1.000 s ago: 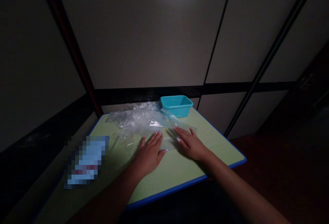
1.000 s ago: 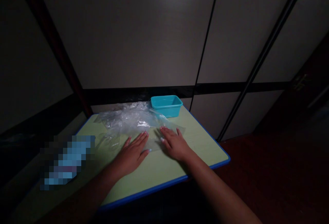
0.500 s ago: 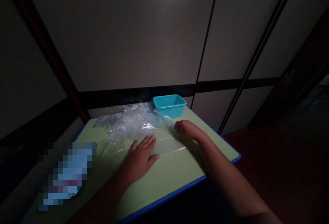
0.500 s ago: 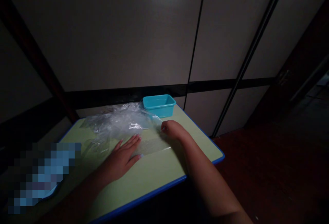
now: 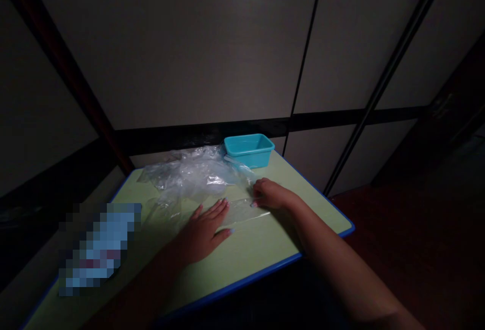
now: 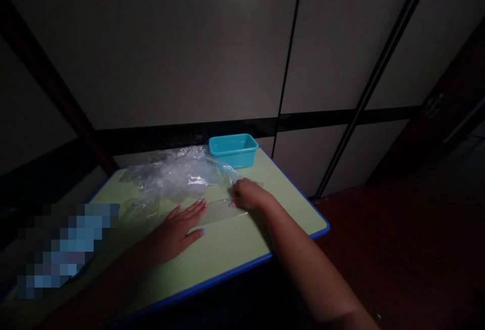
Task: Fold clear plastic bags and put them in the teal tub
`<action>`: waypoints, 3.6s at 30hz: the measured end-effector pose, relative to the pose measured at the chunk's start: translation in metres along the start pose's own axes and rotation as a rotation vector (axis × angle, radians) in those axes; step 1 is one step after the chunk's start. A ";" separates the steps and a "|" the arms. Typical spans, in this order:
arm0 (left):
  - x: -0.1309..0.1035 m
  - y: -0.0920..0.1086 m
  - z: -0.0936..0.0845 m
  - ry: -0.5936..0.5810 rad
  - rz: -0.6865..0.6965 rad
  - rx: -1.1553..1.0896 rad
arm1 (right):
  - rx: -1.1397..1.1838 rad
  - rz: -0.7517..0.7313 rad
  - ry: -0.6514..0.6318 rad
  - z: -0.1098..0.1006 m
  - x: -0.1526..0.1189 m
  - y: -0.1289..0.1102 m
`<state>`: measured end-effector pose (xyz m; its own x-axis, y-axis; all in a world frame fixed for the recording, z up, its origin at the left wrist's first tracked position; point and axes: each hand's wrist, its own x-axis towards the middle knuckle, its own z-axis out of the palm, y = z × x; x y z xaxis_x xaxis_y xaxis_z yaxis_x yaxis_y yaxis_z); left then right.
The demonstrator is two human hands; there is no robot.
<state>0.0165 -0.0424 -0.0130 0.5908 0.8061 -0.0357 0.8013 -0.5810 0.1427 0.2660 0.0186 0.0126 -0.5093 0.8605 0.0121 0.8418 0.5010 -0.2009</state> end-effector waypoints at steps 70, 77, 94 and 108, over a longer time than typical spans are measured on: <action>0.002 0.023 0.011 0.060 -0.077 0.035 | 1.401 0.274 0.080 0.002 0.005 -0.009; 0.002 0.023 0.011 0.063 -0.077 0.024 | 1.481 0.110 -0.052 0.001 0.006 -0.010; -0.003 0.030 0.003 0.034 -0.008 -0.061 | 1.588 -0.076 -0.159 0.002 0.007 -0.018; -0.004 0.030 0.003 0.003 0.048 -0.040 | 1.570 -0.238 -0.303 0.002 -0.001 -0.006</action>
<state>0.0384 -0.0629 -0.0116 0.6281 0.7777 -0.0250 0.7677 -0.6140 0.1835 0.2610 0.0149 0.0123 -0.7695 0.6373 0.0421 -0.1641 -0.1336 -0.9774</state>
